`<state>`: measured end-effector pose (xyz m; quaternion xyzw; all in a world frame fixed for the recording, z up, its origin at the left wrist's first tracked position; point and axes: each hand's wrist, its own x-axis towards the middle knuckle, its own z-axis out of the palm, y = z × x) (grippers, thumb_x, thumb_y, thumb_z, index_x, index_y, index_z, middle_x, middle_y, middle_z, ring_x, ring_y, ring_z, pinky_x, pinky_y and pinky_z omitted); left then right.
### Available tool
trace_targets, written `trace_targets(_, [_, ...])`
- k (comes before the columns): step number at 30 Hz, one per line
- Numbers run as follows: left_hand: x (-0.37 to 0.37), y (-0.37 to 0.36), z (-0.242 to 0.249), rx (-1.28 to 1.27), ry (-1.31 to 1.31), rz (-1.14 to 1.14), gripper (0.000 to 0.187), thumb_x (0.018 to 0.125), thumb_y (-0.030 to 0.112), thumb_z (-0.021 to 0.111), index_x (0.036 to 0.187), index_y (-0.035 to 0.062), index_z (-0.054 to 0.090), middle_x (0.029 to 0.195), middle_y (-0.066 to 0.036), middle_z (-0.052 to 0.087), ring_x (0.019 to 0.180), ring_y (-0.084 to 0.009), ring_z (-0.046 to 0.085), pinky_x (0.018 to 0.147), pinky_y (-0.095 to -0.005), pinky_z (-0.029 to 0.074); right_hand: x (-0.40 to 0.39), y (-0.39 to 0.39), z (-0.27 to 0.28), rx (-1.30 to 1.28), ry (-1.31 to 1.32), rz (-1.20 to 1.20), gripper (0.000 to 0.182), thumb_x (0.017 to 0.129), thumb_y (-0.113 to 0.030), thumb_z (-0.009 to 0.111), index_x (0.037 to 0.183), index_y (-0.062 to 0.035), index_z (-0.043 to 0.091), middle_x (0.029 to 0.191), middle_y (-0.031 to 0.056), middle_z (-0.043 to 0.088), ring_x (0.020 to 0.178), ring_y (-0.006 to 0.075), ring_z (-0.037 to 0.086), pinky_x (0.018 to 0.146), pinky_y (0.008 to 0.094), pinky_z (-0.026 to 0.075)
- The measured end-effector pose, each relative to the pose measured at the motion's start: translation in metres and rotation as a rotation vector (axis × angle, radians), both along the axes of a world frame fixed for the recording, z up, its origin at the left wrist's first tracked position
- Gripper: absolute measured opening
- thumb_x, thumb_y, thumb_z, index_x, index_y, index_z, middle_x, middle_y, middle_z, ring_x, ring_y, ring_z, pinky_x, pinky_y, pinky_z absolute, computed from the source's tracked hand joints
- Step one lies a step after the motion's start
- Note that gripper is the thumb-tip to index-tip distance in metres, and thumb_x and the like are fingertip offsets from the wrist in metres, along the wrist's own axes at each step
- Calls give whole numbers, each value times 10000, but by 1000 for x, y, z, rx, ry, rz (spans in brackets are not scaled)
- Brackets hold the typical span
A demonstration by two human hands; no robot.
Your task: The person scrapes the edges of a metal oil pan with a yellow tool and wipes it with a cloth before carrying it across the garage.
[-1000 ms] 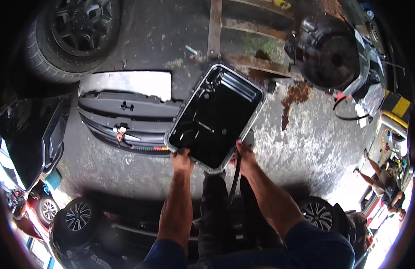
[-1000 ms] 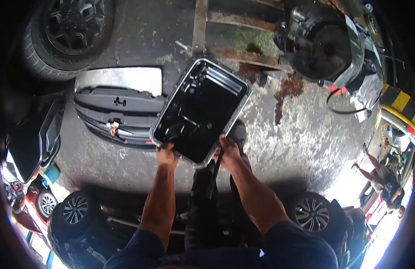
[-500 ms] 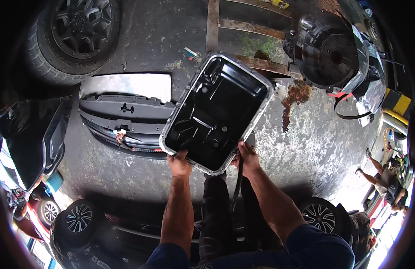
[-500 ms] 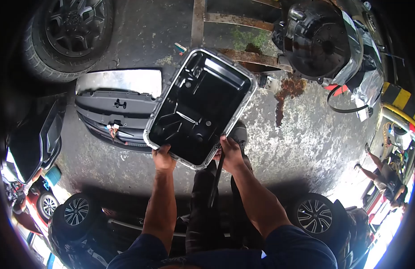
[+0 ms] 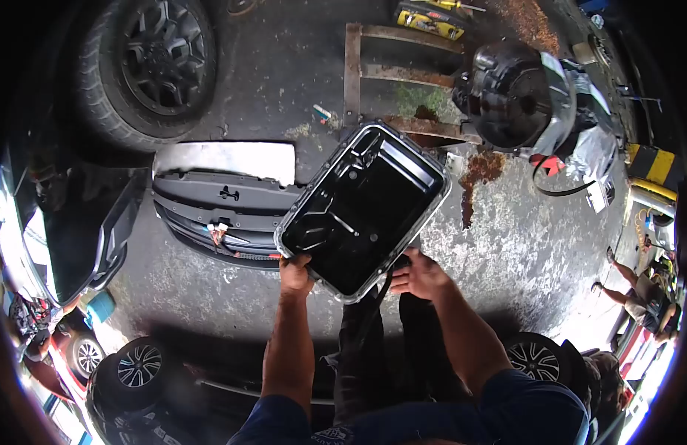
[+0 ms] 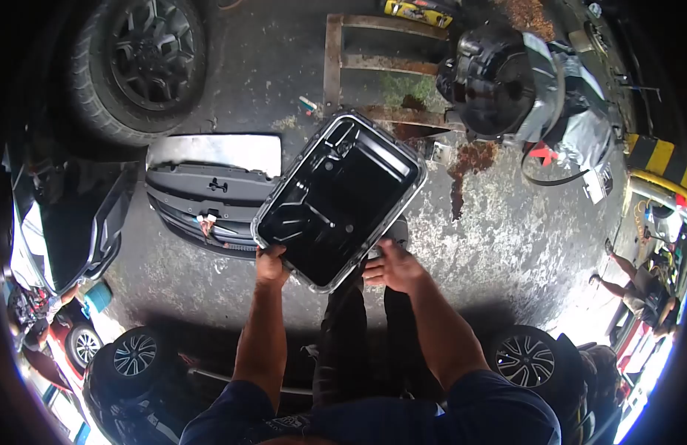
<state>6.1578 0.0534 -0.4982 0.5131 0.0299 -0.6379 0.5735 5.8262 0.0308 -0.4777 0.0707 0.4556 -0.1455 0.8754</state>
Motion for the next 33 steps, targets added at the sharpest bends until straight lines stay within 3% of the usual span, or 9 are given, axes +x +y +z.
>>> trace_targets(1, [7,1,18,-20,43,-43,597,663,31,622,1260,5,611,1168,-138,689,1058,-332,682,965,-468,560,-20,-4,8,-83,-89,-2,986,797,-767,626,1529,-189,307,1383,226,502,1323,415,466,1045,645,384])
trace_targets(3, [16,-3,60,-73,129,-132,590,680,65,627,1264,-12,603,1167,-147,690,1051,-338,687,960,-476,563,-33,-19,24,-117,-18,4,1008,777,-828,574,1535,-212,325,1413,194,490,1300,387,470,1047,624,375])
trace_targets(7, [25,-10,157,-96,82,-210,594,674,71,658,1257,-32,599,1150,-155,697,1033,-334,696,931,-475,581,14,-65,85,-209,-251,-407,581,926,-546,569,1317,-119,614,1339,128,606,1210,318,561,1045,543,426])
trace_targets(13, [44,-31,300,-113,-182,-320,558,697,37,674,1249,-7,611,1099,-131,708,965,-292,710,877,-434,599,47,-89,198,-370,-400,-496,554,934,-525,562,1301,-114,621,1328,127,615,1197,321,572,1040,539,436])
trace_targets(17, [38,-60,420,-590,3,-164,581,934,465,655,1345,66,556,1241,-129,653,1105,-292,652,968,-473,537,58,-101,258,-459,-395,-466,536,940,-511,558,1290,-111,626,1320,127,621,1188,323,579,1037,537,443])
trace_targets(19, [42,-47,428,-764,117,56,622,974,470,612,1413,56,460,1372,-147,565,1263,-306,551,1078,-488,458,69,-114,281,-505,-384,-464,527,943,-504,556,1284,-109,628,1316,127,624,1183,324,582,1035,536,446])
trace_targets(22, [0,3,379,-575,-665,-15,673,976,586,502,1467,133,419,1272,-62,584,1154,-238,558,1068,-462,427,68,-118,319,-560,-364,-463,514,947,-493,552,1276,-106,631,1310,127,629,1176,325,587,1033,534,451])
trace_targets(28, [-98,-10,465,-878,-426,123,944,944,546,572,1592,124,32,1407,-66,389,1293,-251,396,1140,-495,302,41,-125,393,-713,-387,-446,488,956,-472,546,1260,-101,638,1298,126,638,1163,328,598,1028,531,462])
trace_targets(33, [-77,-54,527,-868,99,229,687,1037,606,319,1484,97,431,1418,-128,534,1284,-347,530,1102,-477,429,-6,-135,456,-920,-596,-344,467,963,-454,540,1246,-97,643,1288,126,646,1152,330,607,1024,528,470])
